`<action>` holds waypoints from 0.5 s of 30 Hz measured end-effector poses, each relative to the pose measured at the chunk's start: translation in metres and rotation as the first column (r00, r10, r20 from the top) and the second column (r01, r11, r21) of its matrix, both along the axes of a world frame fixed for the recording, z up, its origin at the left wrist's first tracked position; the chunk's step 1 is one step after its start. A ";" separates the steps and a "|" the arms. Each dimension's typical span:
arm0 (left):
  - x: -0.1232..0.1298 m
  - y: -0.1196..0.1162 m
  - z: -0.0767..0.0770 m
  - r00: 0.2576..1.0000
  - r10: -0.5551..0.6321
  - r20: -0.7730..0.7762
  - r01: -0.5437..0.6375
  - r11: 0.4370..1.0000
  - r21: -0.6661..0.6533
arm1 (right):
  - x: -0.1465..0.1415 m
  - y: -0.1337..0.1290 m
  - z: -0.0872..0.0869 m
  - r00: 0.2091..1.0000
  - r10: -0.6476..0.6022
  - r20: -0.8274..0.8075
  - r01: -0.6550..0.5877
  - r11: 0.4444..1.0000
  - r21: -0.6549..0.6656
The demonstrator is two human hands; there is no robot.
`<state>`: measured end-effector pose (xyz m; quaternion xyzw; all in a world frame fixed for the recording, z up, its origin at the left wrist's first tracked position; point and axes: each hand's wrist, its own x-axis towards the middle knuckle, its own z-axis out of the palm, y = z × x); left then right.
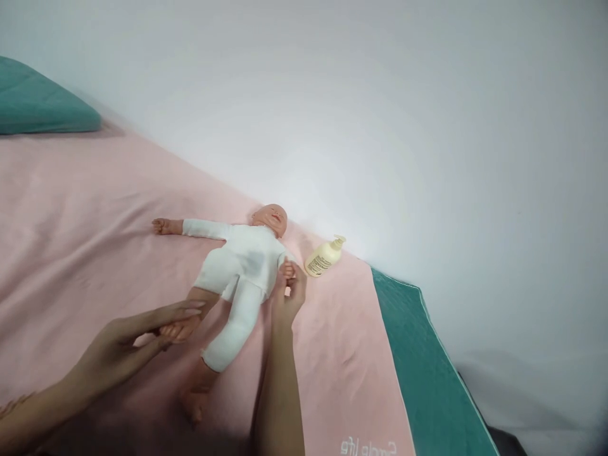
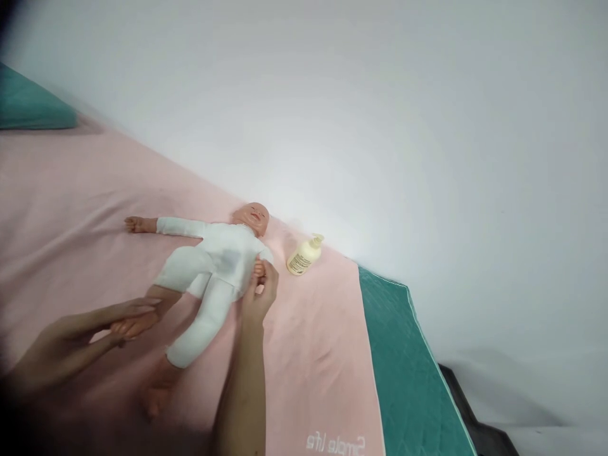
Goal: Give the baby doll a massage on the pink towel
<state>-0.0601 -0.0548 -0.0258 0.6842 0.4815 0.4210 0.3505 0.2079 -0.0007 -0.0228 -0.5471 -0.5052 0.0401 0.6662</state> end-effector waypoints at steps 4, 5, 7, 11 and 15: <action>0.016 0.038 0.006 0.986 -0.088 0.143 0.093 0.995 -0.024 | -0.003 0.001 -0.005 0.898 0.207 0.388 -0.207 0.977 -0.042; 0.020 0.046 0.009 0.984 -0.098 0.148 0.101 0.995 -0.016 | -0.003 0.001 -0.005 0.876 0.243 0.418 -0.235 0.969 -0.071; 0.028 0.060 0.017 0.983 -0.103 0.149 0.106 0.994 -0.010 | -0.003 0.002 -0.003 0.857 0.297 0.422 -0.267 0.955 -0.129; 0.041 0.076 0.025 0.980 -0.109 0.167 0.119 0.991 -0.054 | -0.002 0.002 -0.002 0.859 0.360 0.364 -0.309 0.932 -0.192; 0.040 0.076 0.021 0.980 -0.109 0.167 0.122 0.990 -0.069 | -0.002 0.000 -0.003 0.892 0.356 0.279 -0.310 0.930 -0.195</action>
